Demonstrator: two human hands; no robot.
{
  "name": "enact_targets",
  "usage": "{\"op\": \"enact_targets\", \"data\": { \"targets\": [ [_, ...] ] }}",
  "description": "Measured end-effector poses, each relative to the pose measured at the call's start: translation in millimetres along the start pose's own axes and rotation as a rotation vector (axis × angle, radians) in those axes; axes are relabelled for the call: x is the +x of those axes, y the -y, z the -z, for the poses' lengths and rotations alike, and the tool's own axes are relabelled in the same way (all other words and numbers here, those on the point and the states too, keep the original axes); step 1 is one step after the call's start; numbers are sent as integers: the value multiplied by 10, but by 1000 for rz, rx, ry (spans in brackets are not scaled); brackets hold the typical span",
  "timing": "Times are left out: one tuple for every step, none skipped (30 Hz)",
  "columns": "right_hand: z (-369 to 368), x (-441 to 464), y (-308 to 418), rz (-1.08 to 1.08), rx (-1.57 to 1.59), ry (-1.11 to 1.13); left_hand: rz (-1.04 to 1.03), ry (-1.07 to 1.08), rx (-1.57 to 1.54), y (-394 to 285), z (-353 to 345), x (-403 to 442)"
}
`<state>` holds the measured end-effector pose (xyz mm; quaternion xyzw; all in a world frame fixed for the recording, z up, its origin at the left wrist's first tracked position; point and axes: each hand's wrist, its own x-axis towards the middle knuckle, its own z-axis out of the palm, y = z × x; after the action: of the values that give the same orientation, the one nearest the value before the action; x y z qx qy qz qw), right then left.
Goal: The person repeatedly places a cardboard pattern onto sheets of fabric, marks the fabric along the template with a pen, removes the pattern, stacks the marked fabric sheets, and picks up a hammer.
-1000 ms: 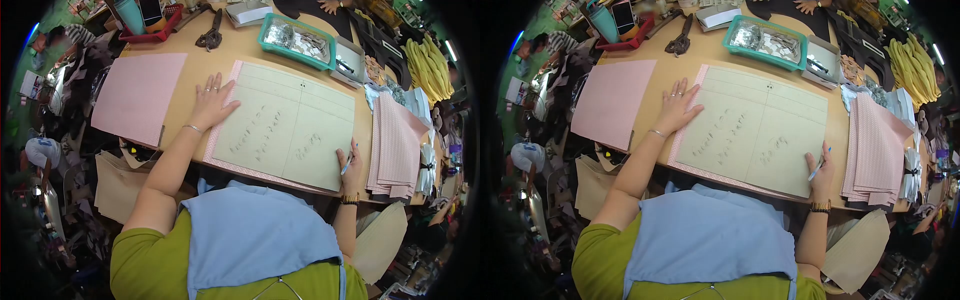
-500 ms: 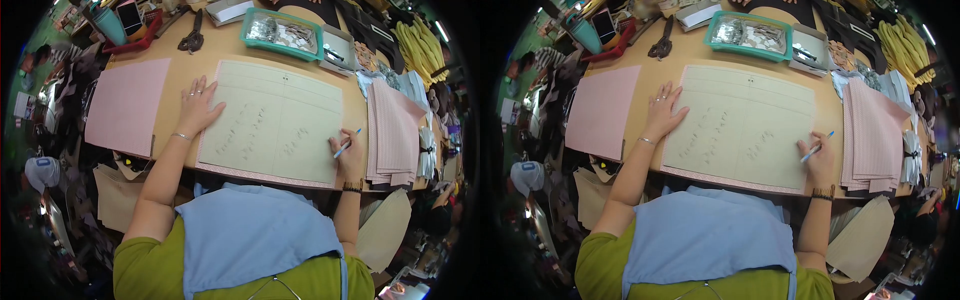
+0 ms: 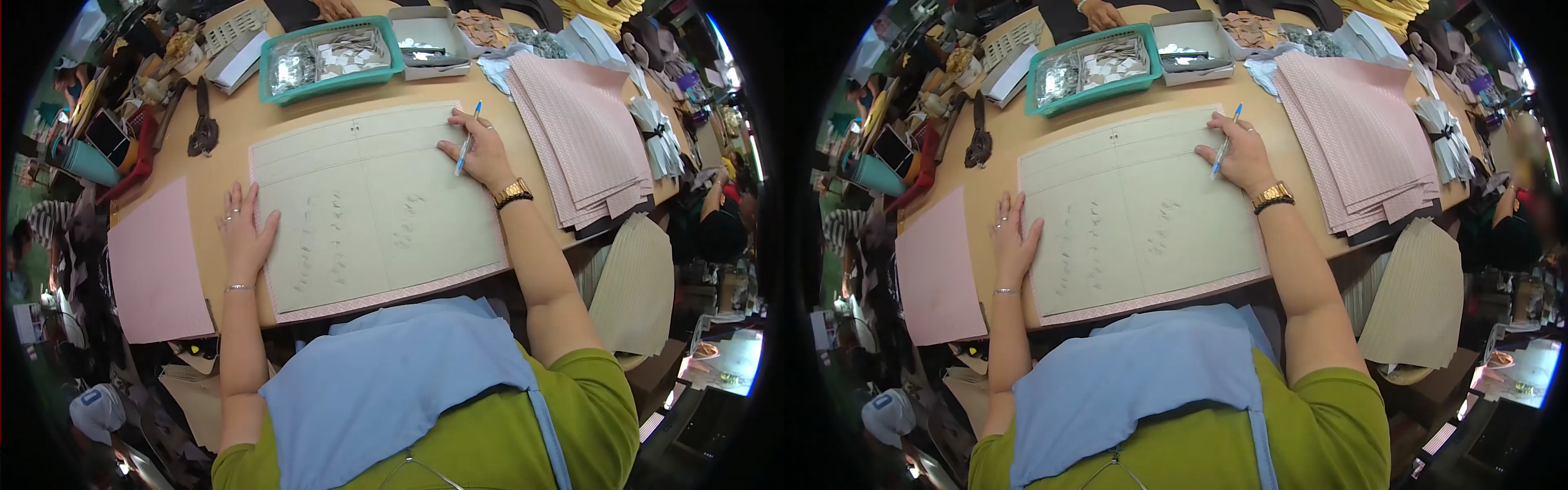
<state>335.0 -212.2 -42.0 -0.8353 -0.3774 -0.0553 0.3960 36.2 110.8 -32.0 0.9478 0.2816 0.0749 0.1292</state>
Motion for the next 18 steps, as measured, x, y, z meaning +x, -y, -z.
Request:
{"op": "enact_targets", "data": {
  "targets": [
    [3,1,-1,1,-16,1,-2,-1,0,4,-8,-3],
    [6,6,-2,4,-32,3,-2,-4,-1,9,-14,-3],
    [8,11,0,8,-47,6,-2,-7,-1,15,-19,-3],
    [7,15,5,6,-54,8,0,-5,7,21,-24,-4],
    [6,19,9,5,-60,9,2,-4,15,26,-28,-4],
    [8,25,11,4,-67,11,4,-3,22,27,-34,2],
    [10,30,11,0,-67,13,-1,-5,23,25,-38,5],
    [9,34,12,-5,-66,15,-3,-6,24,25,-37,3],
    [9,36,15,-8,-63,19,-5,-9,25,25,-34,-1],
    [14,35,24,-16,-71,17,-11,-8,32,21,-27,-2],
    [18,33,37,-23,-77,16,-14,-7,39,12,-16,-5],
    [7,37,54,-26,-80,17,-13,-8,48,11,-4,-11],
    [5,36,59,-35,-93,15,-18,2,43,12,-4,-10],
    [13,33,49,-38,-100,14,-17,8,42,15,-11,-1],
    [5,35,39,-38,-102,17,-8,13,45,29,-13,1],
    [-9,39,15,-33,-112,25,-15,13,55,40,-23,-2],
    [-6,46,22,-56,-90,39,-16,11,70,43,-44,-1],
    [-3,55,33,-77,-67,55,-14,9,85,48,-51,-3]
  ]
}}
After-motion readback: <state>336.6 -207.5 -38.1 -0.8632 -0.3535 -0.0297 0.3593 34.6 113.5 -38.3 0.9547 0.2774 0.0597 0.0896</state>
